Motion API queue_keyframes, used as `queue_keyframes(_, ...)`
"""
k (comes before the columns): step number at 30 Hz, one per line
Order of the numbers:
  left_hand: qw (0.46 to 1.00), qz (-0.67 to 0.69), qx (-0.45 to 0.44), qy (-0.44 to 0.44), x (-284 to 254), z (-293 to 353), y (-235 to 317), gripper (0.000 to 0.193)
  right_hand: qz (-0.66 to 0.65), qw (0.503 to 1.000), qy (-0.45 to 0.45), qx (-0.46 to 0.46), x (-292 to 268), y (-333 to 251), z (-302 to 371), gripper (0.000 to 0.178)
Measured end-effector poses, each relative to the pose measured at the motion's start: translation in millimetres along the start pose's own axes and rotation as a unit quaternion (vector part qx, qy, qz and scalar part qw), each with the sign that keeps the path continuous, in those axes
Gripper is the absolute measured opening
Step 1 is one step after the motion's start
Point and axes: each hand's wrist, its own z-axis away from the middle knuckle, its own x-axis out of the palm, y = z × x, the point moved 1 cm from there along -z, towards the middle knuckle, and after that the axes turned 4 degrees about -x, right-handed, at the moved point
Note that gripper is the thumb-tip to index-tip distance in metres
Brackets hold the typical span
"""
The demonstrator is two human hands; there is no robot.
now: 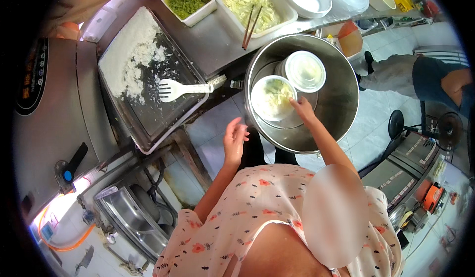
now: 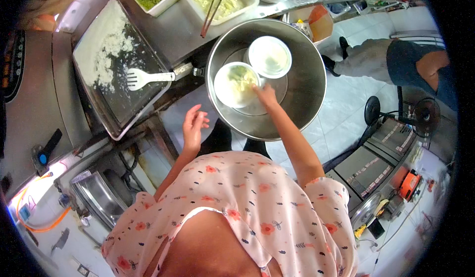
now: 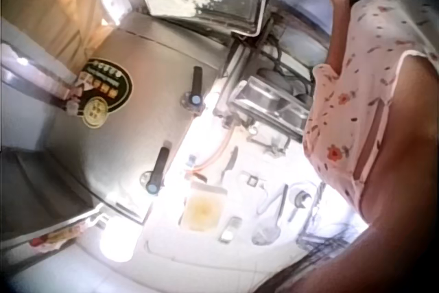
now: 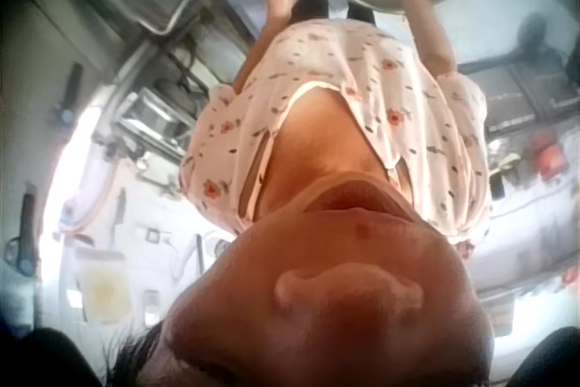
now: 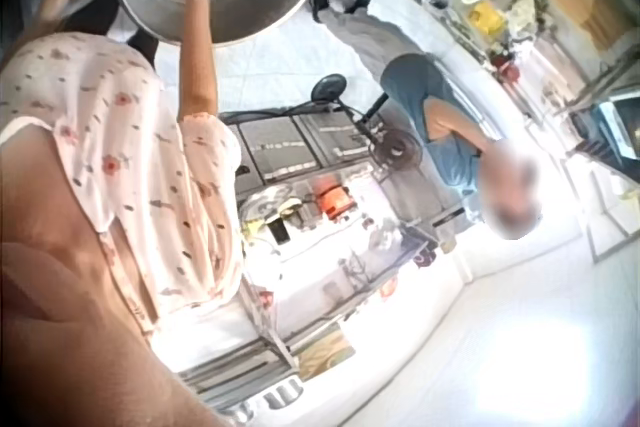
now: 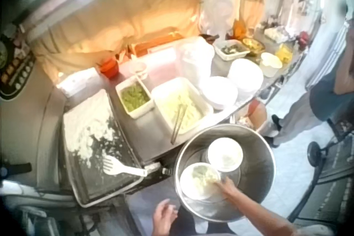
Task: The person scoops white rice from a large tray into a bowl using a spatula, then adds shredded cabbage and a green vegetable using chopsticks. This process is repeated for multiple bowls, which are placed into a large metal pot.
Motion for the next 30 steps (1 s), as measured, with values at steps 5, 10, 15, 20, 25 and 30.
queue_keyframes(5,1.000,-0.008,-0.003,-0.011,-21.6,-17.6,10.4,0.032,-0.008,0.982,0.134,-0.131,-16.4,-13.0,38.7,0.036)
queue_keyframes(10,1.000,-0.011,-0.002,-0.018,-25.4,-15.4,16.9,0.032,-0.152,0.982,-0.011,-0.107,-11.1,-78.0,95.3,0.021)
queue_keyframes(15,1.000,-0.004,0.001,-0.025,-21.1,0.5,3.9,0.032,-0.093,0.985,-0.095,-0.114,9.8,-105.8,130.4,0.041)
queue_keyframes(20,0.999,-0.033,0.034,-0.023,-25.2,32.1,-4.9,0.031,-0.070,0.978,-0.098,-0.172,15.1,-101.7,158.1,0.034)
queue_keyframes(25,0.998,-0.052,0.044,-0.014,-38.9,63.0,-9.7,0.031,-0.113,0.970,-0.074,-0.204,11.1,-64.9,168.0,0.025)
queue_keyframes(30,0.997,-0.029,0.064,-0.002,-40.8,72.0,-6.6,0.030,-0.141,0.974,-0.050,-0.170,-1.7,-64.8,189.9,0.023)
